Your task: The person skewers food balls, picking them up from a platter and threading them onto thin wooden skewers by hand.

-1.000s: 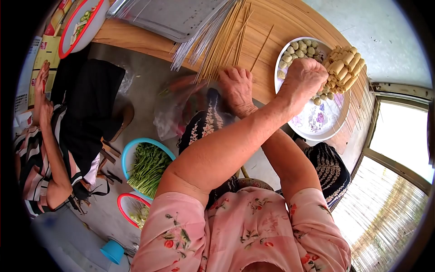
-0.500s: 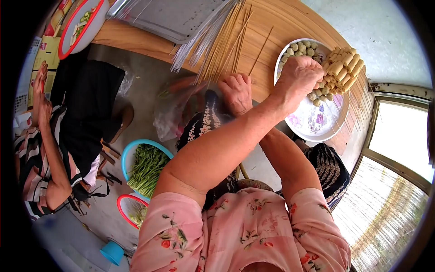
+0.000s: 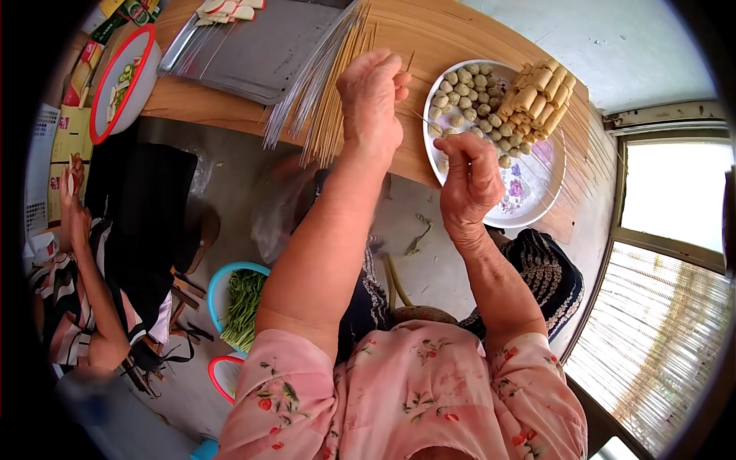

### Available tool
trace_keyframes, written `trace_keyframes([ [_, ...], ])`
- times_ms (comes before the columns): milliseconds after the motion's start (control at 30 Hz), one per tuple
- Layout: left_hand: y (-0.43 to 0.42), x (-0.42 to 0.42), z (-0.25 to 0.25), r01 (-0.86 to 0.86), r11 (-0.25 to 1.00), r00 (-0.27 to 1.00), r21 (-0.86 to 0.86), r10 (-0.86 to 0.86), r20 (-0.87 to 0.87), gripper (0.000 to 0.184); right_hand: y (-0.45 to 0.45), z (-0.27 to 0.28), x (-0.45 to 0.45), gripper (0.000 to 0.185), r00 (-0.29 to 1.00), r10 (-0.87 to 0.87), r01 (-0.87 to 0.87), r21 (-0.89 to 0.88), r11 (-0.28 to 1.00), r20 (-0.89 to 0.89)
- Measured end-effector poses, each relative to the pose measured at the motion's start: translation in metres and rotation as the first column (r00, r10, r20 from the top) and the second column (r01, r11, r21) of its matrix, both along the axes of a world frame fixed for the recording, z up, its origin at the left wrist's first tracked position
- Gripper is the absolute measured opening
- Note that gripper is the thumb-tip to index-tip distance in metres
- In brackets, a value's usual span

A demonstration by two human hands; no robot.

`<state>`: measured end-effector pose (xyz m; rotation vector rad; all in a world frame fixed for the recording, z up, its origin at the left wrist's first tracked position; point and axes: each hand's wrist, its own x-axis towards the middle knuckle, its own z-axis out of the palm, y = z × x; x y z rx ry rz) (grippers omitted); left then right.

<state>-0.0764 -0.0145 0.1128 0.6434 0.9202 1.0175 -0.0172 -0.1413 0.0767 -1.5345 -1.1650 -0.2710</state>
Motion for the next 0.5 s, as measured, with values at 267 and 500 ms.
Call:
trace_keyframes([
  [267,-0.018,0.032,-0.009,0.143,0.957,0.990,-0.253,-0.135,0.049,0.044,-0.059,0.054,0.082,0.008,0.647,0.188,0.107,0.332,0.937,-0.739],
  [500,-0.035,0.062,-0.003,0.386,0.920,0.893,-0.069,-0.354,0.278,0.039,-0.111,0.053,0.130,0.009,0.307,0.182,0.122,0.228,0.966,-0.934],
])
